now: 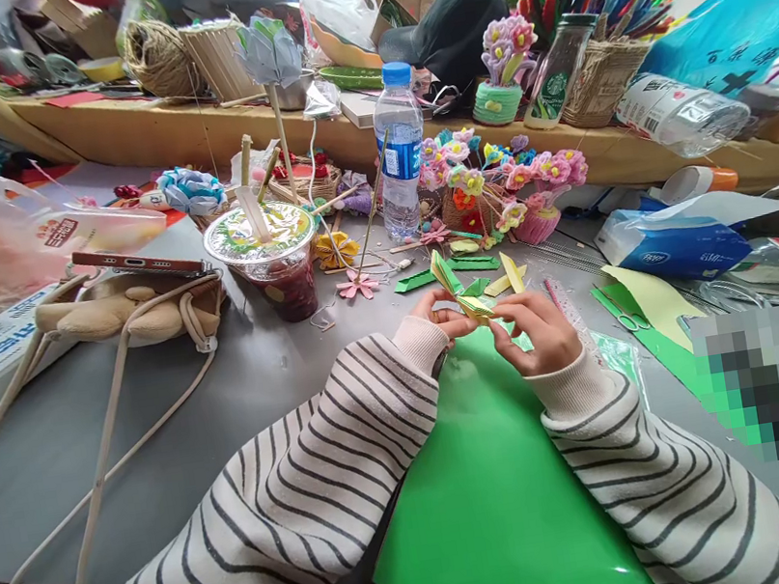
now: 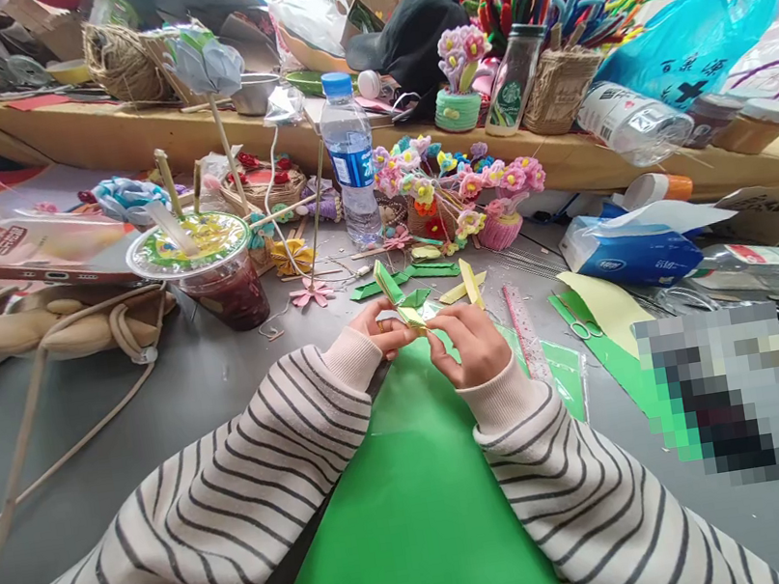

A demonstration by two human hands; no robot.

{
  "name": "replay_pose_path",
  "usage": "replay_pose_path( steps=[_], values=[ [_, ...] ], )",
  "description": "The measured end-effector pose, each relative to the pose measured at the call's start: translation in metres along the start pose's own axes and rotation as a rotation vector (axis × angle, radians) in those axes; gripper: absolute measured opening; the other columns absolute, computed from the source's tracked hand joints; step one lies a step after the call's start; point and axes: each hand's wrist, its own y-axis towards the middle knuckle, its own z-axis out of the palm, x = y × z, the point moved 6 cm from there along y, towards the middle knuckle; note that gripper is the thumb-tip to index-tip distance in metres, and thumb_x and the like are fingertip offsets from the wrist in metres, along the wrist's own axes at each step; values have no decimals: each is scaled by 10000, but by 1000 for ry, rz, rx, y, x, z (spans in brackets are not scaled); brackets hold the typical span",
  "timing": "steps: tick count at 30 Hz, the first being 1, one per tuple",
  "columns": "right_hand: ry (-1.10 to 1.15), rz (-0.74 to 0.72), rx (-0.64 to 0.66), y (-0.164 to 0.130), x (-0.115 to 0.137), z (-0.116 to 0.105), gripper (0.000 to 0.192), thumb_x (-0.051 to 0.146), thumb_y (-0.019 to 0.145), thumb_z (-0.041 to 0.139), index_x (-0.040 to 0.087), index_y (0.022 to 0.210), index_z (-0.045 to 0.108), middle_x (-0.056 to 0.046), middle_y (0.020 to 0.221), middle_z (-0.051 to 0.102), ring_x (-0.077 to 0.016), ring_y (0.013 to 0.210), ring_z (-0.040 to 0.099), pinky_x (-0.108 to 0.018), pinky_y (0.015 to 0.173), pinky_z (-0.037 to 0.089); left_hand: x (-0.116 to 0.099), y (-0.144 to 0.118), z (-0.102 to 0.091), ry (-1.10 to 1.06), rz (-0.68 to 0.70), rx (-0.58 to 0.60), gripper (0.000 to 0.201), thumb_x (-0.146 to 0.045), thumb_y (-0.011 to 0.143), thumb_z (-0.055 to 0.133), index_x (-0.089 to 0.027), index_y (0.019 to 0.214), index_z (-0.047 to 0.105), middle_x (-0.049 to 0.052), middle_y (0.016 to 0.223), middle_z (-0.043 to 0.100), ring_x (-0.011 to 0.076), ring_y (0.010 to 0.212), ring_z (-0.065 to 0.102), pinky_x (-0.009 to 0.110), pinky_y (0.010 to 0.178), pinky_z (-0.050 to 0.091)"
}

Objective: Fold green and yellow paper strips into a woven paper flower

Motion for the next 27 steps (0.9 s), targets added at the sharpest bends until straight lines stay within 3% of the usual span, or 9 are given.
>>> replay_pose_path(
  steps=[5,10,14,18,22,24,27],
  values=[
    [49,61,-39,0,0,-4,60,171,678,526,180,726,560,-43,699,555,-120,576,503,-225,422,435,-8,-2,2,-16,141,-23,410,-137,489,643,-180,803,381,-99,462,459,39,412,416,157,413,279],
    [-110,-114,-58,2,12,-10,113,146,680,521,178,780,562,-59,729,585,-161,669,536,-295,619,474,-12,-5,5,32,311,9,382,-187,510,657,-175,804,414,-66,572,471,40,506,440,161,483,334],
    [-259,-206,-64,6,22,-15,162,128,687,519,193,832,553,-52,750,606,-161,686,551,-284,658,470,-12,-8,7,68,325,13,370,-211,506,670,-177,809,459,-42,625,473,56,536,448,172,480,373],
    [-345,-279,-86,7,25,-21,175,130,703,515,196,861,550,-44,732,623,-151,644,560,-274,646,468,-14,-11,11,-15,217,143,439,-193,464,699,-173,852,494,-14,682,529,93,595,523,221,542,440],
    [-413,-346,-42,7,21,-23,206,164,737,486,206,931,542,-38,794,635,-148,683,577,-269,668,462,-12,-18,14,-171,-96,362,622,-222,439,727,-220,1007,474,47,899,587,188,810,580,305,683,449],
    [-428,-368,-39,7,20,-25,208,167,749,476,206,941,544,-36,800,638,-142,690,581,-256,665,462,-14,-23,17,-241,-220,463,653,-358,420,726,-204,1010,492,82,966,583,229,833,583,322,698,442],
    [-413,-390,-46,8,17,-30,234,150,748,482,208,967,541,-39,814,637,-140,700,581,-249,664,465,-22,-24,13,-327,-264,440,675,-578,467,605,-163,993,525,111,968,591,250,822,589,317,683,443]
  ],
)
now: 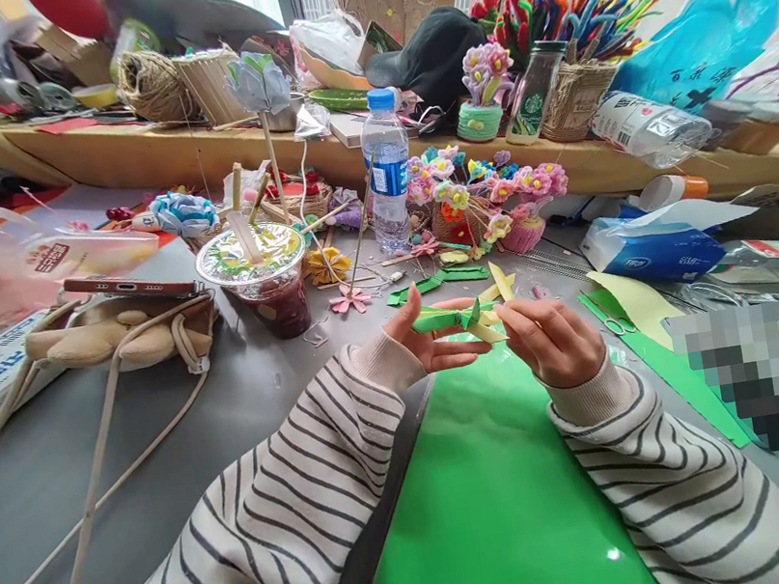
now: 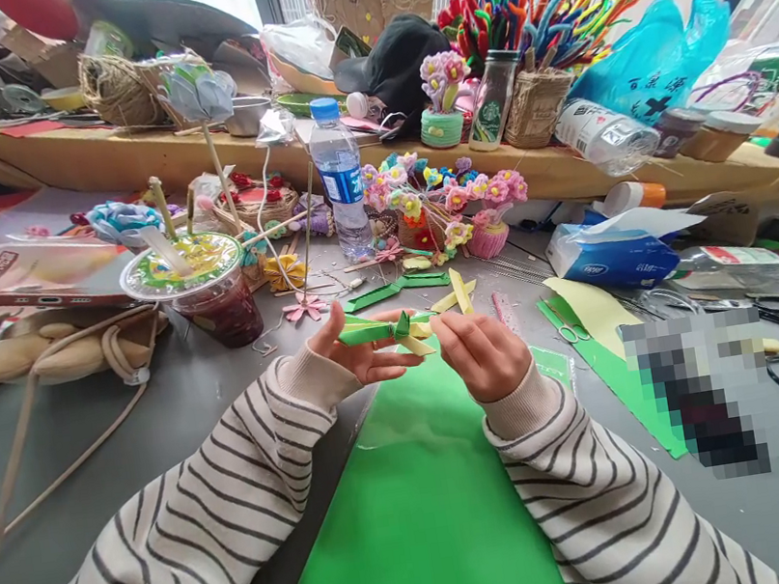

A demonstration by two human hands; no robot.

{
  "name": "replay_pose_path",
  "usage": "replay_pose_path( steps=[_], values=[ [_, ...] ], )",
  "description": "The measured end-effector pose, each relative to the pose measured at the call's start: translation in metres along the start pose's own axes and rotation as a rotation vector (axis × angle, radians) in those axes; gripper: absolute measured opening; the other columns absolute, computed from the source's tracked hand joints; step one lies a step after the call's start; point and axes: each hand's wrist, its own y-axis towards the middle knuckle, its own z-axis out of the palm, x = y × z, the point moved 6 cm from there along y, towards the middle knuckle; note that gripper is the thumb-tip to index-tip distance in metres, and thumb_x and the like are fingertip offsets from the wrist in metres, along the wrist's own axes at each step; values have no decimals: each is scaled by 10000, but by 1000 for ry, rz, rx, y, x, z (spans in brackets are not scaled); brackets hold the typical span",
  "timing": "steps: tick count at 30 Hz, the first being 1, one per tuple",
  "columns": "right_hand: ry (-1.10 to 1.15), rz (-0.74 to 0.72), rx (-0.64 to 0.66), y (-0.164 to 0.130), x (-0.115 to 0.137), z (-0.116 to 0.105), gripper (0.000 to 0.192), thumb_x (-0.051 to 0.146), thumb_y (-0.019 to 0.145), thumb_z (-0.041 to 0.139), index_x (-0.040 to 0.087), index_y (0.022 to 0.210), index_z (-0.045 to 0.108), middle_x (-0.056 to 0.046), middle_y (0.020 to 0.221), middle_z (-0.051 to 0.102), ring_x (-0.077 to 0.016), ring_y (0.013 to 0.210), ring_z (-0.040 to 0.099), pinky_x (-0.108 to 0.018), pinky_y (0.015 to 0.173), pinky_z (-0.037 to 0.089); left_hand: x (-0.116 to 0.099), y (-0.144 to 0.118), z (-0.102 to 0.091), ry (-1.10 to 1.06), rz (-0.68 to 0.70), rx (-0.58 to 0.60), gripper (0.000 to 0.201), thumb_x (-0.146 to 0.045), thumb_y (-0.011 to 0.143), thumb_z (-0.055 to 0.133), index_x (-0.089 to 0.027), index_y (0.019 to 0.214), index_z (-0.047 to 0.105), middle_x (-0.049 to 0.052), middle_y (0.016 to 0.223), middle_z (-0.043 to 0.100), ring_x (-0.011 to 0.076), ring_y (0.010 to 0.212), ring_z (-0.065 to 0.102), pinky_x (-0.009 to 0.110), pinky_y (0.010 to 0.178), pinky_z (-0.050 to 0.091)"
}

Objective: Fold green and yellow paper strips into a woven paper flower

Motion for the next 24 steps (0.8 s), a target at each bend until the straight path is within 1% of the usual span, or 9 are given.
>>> replay_pose_path(
  steps=[2,4,7,9,13,15,17,20,24],
  values=[
    [33,-4,-4,-1,-4,-2,273,138,739,495,205,1001,531,-51,842,632,-151,732,578,-259,678,465,-2,-2,0,-24,-18,-23,693,-630,489,546,-143,981,543,115,943,604,249,797,596,314,668,448],
    [58,15,8,-4,-9,-3,304,125,742,488,214,1032,519,-58,871,622,-160,773,574,-270,703,462,0,-3,1,-5,-48,-42,651,-608,518,548,-136,965,563,113,924,615,229,763,604,300,647,452],
    [74,47,31,-7,-14,-1,319,108,758,459,249,1039,518,-49,882,612,-154,805,566,-274,734,457,10,0,-2,124,-79,-92,394,-370,561,655,-130,869,606,99,841,640,162,679,607,244,597,447],
    [97,87,23,-7,-18,1,301,114,759,465,259,1013,536,-45,866,610,-147,790,567,-272,733,460,16,5,-2,181,-70,-110,342,-251,526,699,-110,825,614,97,799,644,144,622,599,256,592,449],
    [215,310,-21,-2,-34,2,196,172,733,521,230,908,589,-52,801,606,-151,731,568,-281,680,485,14,10,-8,212,103,-281,407,-227,426,743,-105,791,612,41,651,633,124,556,585,256,590,440],
    [366,443,1,0,-42,5,128,198,723,533,207,823,612,-48,751,601,-139,671,566,-261,593,505,9,9,-9,252,179,-360,417,-215,415,743,-102,792,606,22,608,619,111,543,576,243,583,431],
    [543,558,27,2,-45,8,92,220,713,542,188,750,620,-39,704,595,-122,614,557,-231,508,506,5,6,-10,298,249,-406,397,-215,440,729,-100,797,601,21,628,615,106,561,575,242,597,428],
    [708,659,44,4,-43,10,95,246,691,564,175,718,621,-34,689,591,-114,599,553,-216,475,505,1,5,-8,367,343,-401,375,-230,479,707,-108,814,591,29,700,615,105,600,577,257,643,428],
    [751,734,90,4,-35,14,131,287,669,585,177,737,609,-36,722,595,-113,598,559,-217,474,500,1,5,-6,429,413,-344,379,-254,527,679,-124,862,558,49,775,610,115,645,572,273,663,426]
  ],
)
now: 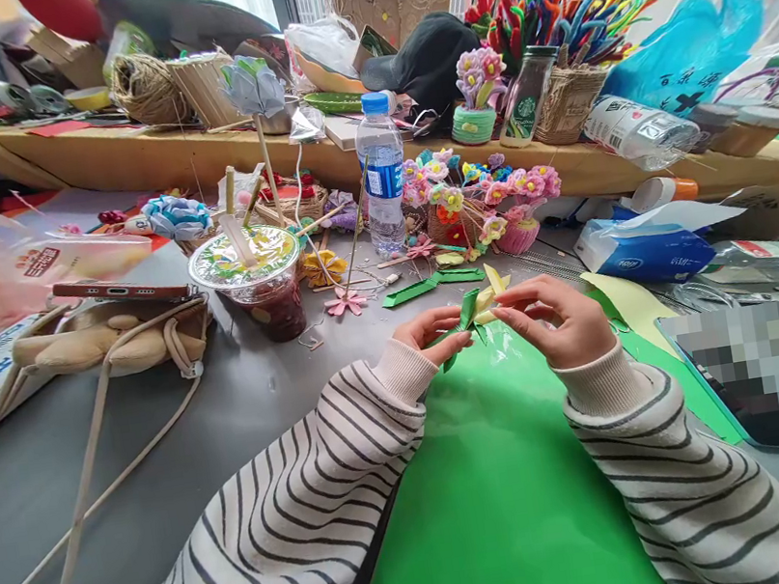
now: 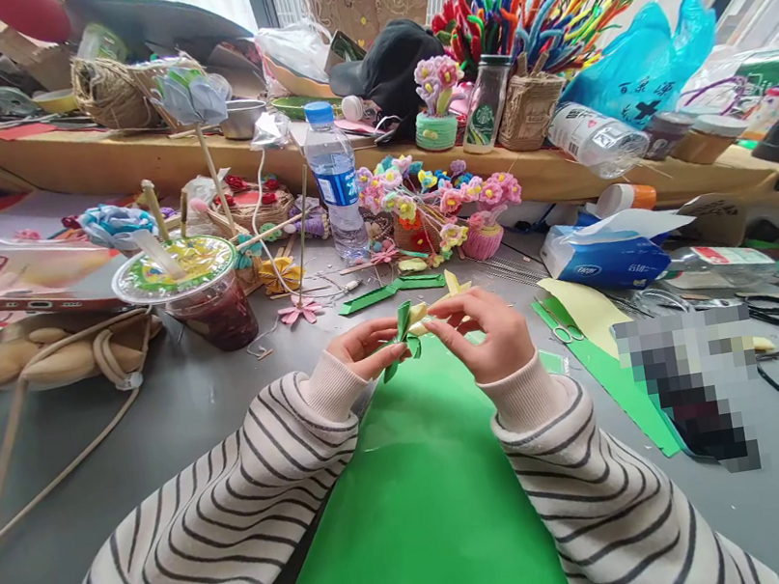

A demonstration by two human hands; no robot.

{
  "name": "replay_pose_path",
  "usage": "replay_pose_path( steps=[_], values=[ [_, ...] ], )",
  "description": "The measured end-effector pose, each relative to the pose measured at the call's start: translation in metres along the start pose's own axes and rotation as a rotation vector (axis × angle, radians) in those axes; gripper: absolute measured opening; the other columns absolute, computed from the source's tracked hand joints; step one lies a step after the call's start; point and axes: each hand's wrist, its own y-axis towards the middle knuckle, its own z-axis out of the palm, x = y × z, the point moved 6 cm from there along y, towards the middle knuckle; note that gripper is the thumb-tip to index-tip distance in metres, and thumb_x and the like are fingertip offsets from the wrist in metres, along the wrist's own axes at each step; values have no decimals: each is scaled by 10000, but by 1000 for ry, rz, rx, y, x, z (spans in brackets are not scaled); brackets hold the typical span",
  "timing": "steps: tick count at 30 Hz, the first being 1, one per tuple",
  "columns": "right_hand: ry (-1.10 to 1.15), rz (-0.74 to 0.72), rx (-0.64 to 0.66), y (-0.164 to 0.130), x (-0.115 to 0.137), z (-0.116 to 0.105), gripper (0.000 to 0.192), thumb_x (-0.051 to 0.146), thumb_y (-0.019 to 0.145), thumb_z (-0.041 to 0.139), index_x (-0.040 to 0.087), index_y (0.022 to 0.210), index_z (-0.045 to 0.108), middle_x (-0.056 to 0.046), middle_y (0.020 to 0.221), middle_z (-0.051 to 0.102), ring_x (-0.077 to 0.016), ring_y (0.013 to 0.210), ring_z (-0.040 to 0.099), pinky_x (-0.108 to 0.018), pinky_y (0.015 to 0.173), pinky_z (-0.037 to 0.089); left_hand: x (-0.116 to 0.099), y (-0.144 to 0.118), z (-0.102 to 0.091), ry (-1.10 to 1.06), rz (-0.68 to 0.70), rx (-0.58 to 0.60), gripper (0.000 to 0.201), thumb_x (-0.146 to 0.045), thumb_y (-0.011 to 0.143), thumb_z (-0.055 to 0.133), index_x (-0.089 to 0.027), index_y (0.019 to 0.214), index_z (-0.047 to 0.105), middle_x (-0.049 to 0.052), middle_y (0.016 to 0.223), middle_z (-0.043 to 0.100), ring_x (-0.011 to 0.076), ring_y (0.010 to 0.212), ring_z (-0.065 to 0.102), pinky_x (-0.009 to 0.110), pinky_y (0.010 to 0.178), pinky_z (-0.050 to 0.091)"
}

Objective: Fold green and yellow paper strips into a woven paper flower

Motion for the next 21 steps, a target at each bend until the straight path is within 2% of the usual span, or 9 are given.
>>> replay_pose_path(
  steps=[4,8,14,21],
  values=[
    [-5,89,25,-1,-4,6,166,323,652,598,167,704,576,-27,684,588,-105,559,549,-221,476,487,3,-1,1,85,20,4,378,-220,562,657,-148,903,511,48,785,599,123,692,562,279,684,417],
    [-9,147,25,-2,-10,7,204,353,625,612,162,627,540,-9,627,538,-92,518,502,-218,451,454,0,-1,3,146,76,18,317,-173,572,641,-157,844,478,23,744,589,117,715,554,267,702,408],
    [119,202,103,-2,-9,13,178,341,643,588,175,623,527,-11,696,510,-95,594,492,-207,486,438,-1,-1,4,221,156,-8,288,-167,583,624,-171,811,448,0,706,584,121,719,561,303,734,404],
    [23,149,177,1,-4,11,138,313,628,603,178,614,583,-23,718,525,-109,635,490,-222,511,428,6,-2,2,315,166,-17,289,-169,587,620,-183,823,455,-16,686,591,106,631,578,323,725,423]
  ],
)
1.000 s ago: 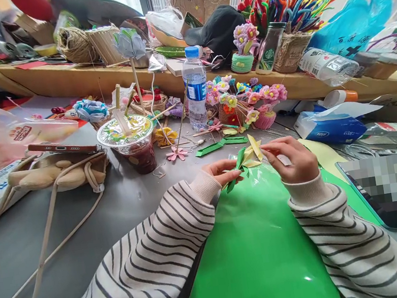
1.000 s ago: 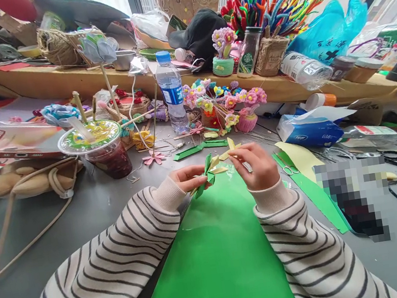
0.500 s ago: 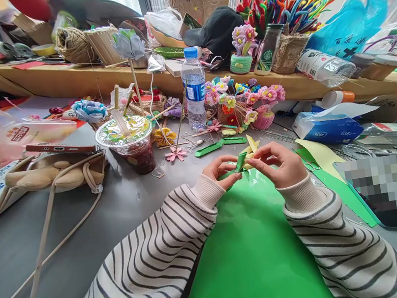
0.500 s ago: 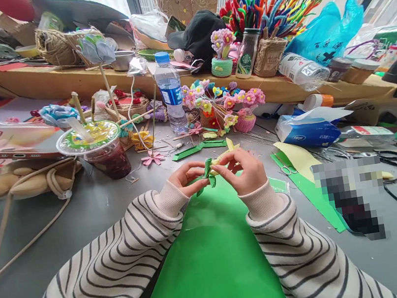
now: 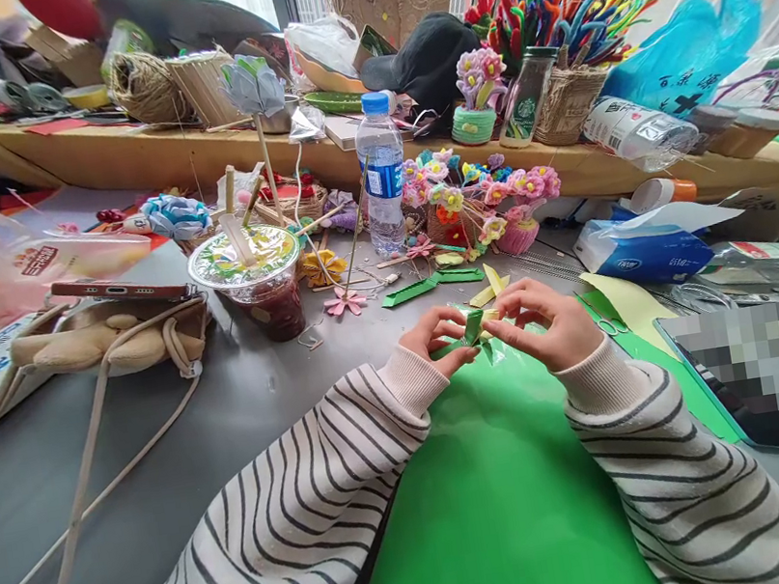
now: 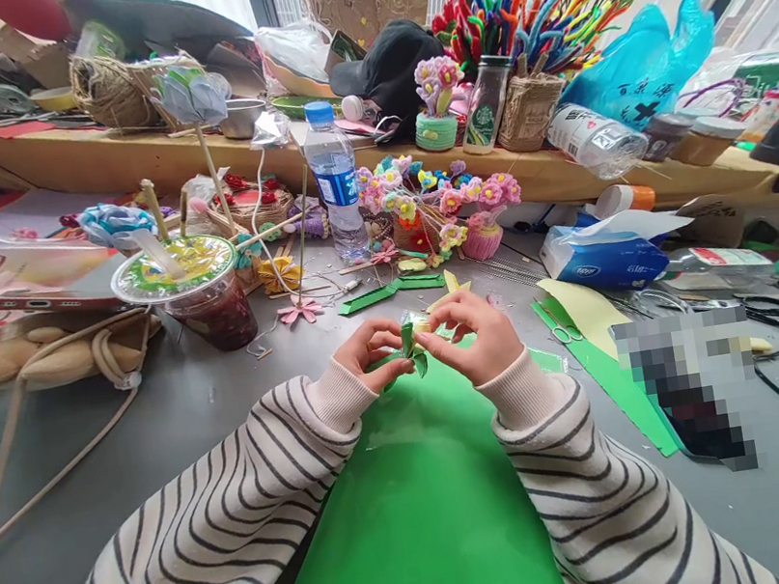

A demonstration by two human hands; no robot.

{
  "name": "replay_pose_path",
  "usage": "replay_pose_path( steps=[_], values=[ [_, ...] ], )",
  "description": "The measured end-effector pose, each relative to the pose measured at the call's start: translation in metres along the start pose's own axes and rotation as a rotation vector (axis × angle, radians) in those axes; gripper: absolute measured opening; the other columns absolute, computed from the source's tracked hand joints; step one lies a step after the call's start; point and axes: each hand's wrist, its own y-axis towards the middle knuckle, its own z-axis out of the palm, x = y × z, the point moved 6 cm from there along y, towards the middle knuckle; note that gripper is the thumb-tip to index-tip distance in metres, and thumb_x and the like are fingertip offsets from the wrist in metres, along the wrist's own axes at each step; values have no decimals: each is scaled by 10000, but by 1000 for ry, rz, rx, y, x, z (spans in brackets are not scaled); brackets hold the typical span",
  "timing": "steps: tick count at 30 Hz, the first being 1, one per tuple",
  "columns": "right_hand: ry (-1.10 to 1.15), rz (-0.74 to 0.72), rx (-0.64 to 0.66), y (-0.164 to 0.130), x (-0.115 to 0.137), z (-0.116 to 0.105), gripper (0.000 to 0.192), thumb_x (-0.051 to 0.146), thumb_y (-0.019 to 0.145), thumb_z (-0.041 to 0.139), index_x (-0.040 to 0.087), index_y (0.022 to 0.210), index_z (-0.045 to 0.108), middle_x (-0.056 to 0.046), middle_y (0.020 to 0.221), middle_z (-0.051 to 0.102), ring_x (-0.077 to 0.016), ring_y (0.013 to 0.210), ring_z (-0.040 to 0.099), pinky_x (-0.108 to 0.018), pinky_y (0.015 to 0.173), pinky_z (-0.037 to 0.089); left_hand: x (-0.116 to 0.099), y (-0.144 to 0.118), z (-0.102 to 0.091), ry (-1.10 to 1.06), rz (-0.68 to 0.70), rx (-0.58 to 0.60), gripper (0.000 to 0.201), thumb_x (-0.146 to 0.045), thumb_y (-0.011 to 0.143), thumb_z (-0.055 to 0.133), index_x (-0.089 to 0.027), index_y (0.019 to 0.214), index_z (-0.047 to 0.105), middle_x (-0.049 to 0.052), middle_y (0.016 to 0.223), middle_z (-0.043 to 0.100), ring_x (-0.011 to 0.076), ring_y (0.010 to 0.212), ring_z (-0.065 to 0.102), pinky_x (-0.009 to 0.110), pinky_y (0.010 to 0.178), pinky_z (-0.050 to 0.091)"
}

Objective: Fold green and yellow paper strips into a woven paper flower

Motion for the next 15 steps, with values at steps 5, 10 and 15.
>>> replay_pose_path(
  steps=[5,10,15],
  values=[
    [120,68,33,0,-9,1,161,330,613,618,174,593,580,-24,725,522,-104,623,493,-220,496,423,-3,-1,1,-1,11,14,281,-207,592,621,-171,824,467,-13,695,574,86,523,568,297,636,462],
    [235,141,-28,-2,-12,3,168,331,613,617,172,605,565,-28,731,512,-114,658,494,-218,504,422,-4,0,1,-29,-13,55,291,-224,593,621,-164,832,466,-8,692,553,87,499,562,288,583,478],
    [149,135,-64,-4,-5,4,203,338,627,607,169,556,519,-17,692,494,-110,640,479,-216,501,415,-5,-2,2,-89,-3,92,290,-230,603,617,-178,808,417,-32,695,523,70,489,545,255,523,485]
  ],
)
